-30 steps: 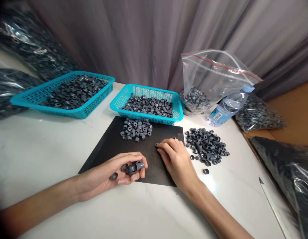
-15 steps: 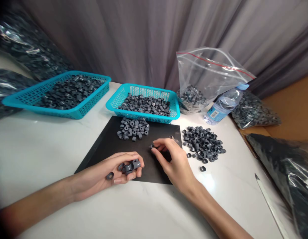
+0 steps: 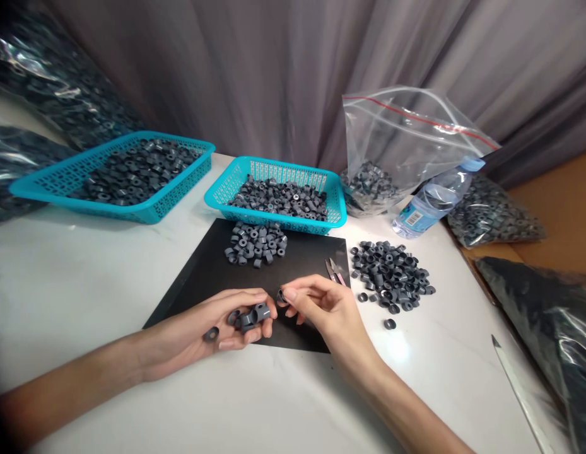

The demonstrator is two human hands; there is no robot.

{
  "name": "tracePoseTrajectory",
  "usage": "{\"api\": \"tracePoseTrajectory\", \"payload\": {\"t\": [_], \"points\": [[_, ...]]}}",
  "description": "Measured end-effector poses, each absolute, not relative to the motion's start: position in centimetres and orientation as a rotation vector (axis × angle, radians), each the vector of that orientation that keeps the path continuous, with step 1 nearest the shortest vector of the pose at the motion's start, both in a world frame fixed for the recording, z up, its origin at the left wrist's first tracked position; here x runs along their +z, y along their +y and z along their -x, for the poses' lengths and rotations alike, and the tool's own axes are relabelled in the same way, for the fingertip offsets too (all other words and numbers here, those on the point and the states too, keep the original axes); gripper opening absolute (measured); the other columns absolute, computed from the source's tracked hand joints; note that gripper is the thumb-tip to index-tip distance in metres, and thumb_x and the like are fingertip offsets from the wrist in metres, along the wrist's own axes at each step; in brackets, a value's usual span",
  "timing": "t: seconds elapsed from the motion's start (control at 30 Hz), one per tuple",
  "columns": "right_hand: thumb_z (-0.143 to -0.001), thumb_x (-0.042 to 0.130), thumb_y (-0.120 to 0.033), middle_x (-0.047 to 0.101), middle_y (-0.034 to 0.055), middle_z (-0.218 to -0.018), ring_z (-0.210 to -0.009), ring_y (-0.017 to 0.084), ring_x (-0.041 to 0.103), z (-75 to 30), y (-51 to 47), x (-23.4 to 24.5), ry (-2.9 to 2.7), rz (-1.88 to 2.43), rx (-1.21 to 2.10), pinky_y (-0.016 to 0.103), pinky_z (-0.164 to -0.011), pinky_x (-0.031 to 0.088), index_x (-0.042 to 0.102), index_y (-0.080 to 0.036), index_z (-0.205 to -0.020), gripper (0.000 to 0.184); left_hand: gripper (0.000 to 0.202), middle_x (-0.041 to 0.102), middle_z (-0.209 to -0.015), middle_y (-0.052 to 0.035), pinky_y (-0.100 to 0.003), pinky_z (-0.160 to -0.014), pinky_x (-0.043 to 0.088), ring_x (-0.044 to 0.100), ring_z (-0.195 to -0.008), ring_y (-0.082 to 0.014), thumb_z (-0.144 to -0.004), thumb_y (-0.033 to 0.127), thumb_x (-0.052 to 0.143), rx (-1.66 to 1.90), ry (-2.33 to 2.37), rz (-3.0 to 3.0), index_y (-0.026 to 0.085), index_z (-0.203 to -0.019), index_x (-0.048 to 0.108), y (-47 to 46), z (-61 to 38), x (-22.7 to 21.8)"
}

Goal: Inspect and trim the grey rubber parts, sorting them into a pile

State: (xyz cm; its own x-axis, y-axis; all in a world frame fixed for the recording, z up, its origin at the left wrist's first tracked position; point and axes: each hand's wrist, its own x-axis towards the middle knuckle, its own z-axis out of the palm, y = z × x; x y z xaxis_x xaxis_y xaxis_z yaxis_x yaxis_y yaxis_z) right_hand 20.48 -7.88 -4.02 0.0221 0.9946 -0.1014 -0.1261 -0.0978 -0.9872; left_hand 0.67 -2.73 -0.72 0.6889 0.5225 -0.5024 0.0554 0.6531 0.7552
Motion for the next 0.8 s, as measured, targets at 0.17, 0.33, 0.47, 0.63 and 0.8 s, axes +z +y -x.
{"api": "tracePoseTrajectory", "payload": {"t": [0.17, 0.33, 0.47, 0.63, 0.8], "points": [[-0.085, 0.074, -0.040, 0.072, 0.0016, -0.079, -0.066, 0.010, 0.058, -20.2, -8.1, -3.6, -1.119, 1.223, 1.340, 0.021, -0.059, 0.046, 0.074, -0.020, -0.087, 0.020, 0.029, 0.066, -0.082, -0.0054, -0.019, -0.061, 0.034, 0.051, -0.069, -0.0087, -0.096, 0.039, 0.055, 0.294, 0.772, -0.812, 0.012, -0.094, 0.067, -2.7, -0.8, -0.7], [-0.085, 0.074, -0.042, 0.070, 0.0010, -0.074, -0.062, 0.009, 0.056, -20.1, -8.3, -3.5, -1.176, 1.261, 1.325, 0.020, -0.057, 0.045, 0.074, -0.019, -0.084, 0.023, 0.028, 0.065, -0.078, -0.0038, -0.018, -0.053, 0.025, 0.042, -0.059, -0.0052, -0.097, 0.034, 0.054, 0.236, 0.730, -0.834, 0.012, -0.087, 0.069, -2.8, -1.0, -0.6], [-0.084, 0.075, -0.043, 0.070, 0.0010, -0.072, -0.062, 0.010, 0.057, -19.9, -8.4, -3.6, -1.190, 1.265, 1.330, 0.020, -0.056, 0.044, 0.073, -0.018, -0.084, 0.026, 0.031, 0.065, -0.076, -0.0036, -0.019, -0.052, 0.022, 0.035, -0.053, -0.0039, -0.098, 0.034, 0.052, 0.209, 0.706, -0.839, 0.011, -0.084, 0.069, -2.7, -1.0, -0.6], [-0.086, 0.072, -0.044, 0.067, -0.0001, -0.070, -0.061, 0.009, 0.056, -19.7, -8.2, -3.8, -1.200, 1.255, 1.313, 0.020, -0.056, 0.042, 0.070, -0.017, -0.084, 0.027, 0.030, 0.066, -0.081, -0.0069, -0.020, -0.052, 0.022, 0.041, -0.060, -0.0063, -0.095, 0.037, 0.057, 0.238, 0.695, -0.812, 0.011, -0.090, 0.069, -2.7, -0.9, -1.0], [-0.091, 0.065, -0.047, 0.061, -0.0018, -0.075, -0.062, 0.009, 0.053, -19.1, -8.4, -4.3, -1.251, 1.325, 1.181, 0.021, -0.056, 0.041, 0.065, -0.018, -0.086, 0.029, 0.030, 0.066, -0.082, -0.0073, -0.020, -0.053, 0.022, 0.037, -0.060, -0.0064, -0.093, 0.038, 0.060, 0.239, 0.719, -0.823, 0.010, -0.088, 0.071, -2.7, -0.9, -0.8]]}}
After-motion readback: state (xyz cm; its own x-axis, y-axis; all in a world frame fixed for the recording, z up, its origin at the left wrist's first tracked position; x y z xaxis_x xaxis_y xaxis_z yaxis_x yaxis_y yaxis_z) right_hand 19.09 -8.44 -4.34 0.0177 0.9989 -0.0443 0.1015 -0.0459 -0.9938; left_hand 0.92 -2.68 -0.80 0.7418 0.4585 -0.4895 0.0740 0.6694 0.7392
